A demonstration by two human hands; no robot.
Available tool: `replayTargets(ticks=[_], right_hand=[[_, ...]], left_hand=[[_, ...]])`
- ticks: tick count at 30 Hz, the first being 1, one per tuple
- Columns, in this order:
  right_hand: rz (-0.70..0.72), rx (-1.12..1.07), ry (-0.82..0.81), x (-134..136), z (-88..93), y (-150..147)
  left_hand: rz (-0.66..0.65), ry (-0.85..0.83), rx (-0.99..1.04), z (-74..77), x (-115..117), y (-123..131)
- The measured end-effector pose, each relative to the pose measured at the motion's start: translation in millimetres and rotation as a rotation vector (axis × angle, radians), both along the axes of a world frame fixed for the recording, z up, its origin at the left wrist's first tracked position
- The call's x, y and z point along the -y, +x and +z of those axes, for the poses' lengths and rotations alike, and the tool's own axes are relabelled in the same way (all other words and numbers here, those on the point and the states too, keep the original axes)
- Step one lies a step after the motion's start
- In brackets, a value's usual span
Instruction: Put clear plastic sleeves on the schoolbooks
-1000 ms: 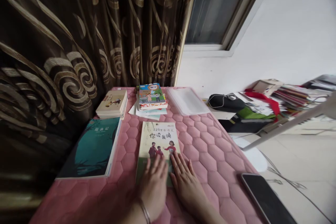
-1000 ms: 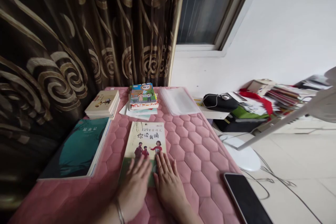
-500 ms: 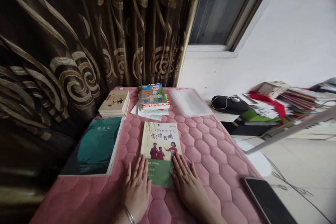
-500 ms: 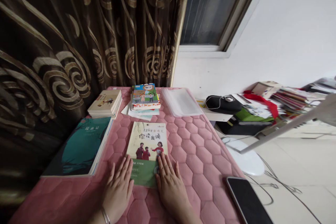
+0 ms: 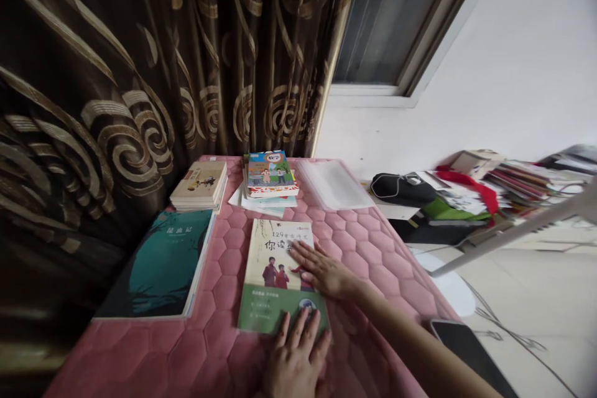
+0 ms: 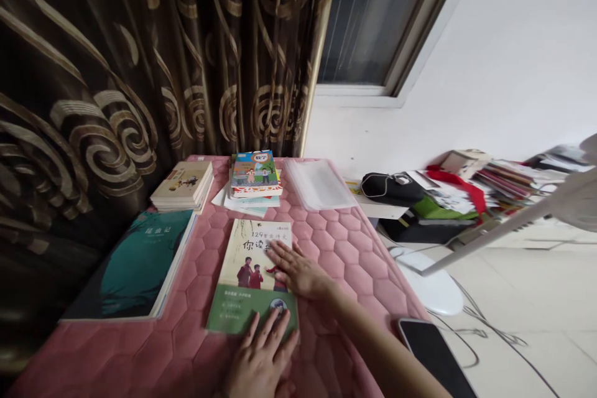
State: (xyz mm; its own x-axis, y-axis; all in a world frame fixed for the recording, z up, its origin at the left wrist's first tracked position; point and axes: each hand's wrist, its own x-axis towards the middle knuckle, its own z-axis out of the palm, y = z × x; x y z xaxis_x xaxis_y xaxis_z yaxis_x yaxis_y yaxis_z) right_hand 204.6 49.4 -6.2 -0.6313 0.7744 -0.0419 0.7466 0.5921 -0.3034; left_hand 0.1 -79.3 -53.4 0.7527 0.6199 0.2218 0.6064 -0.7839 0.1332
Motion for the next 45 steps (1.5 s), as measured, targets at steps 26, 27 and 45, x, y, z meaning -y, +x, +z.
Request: replayTargets(ticks=[26,27,45], right_hand=[[0.435,-0.084,-0.003,-13.7,14.3,-119.0],[0.399,-0.058,0.019,-29.5,13.2,-117.6],[-0.788,-0.266,0.325,3.7,1.6,-52.6]], left_hand=[[0.44,0.344,-0.108,-2.6,5.8,-103.7],[0.436,0.347,-0.113,-1.9,5.4,-102.8],[0.679,-0.308,0.224,58.9,-91.0,-76.5]])
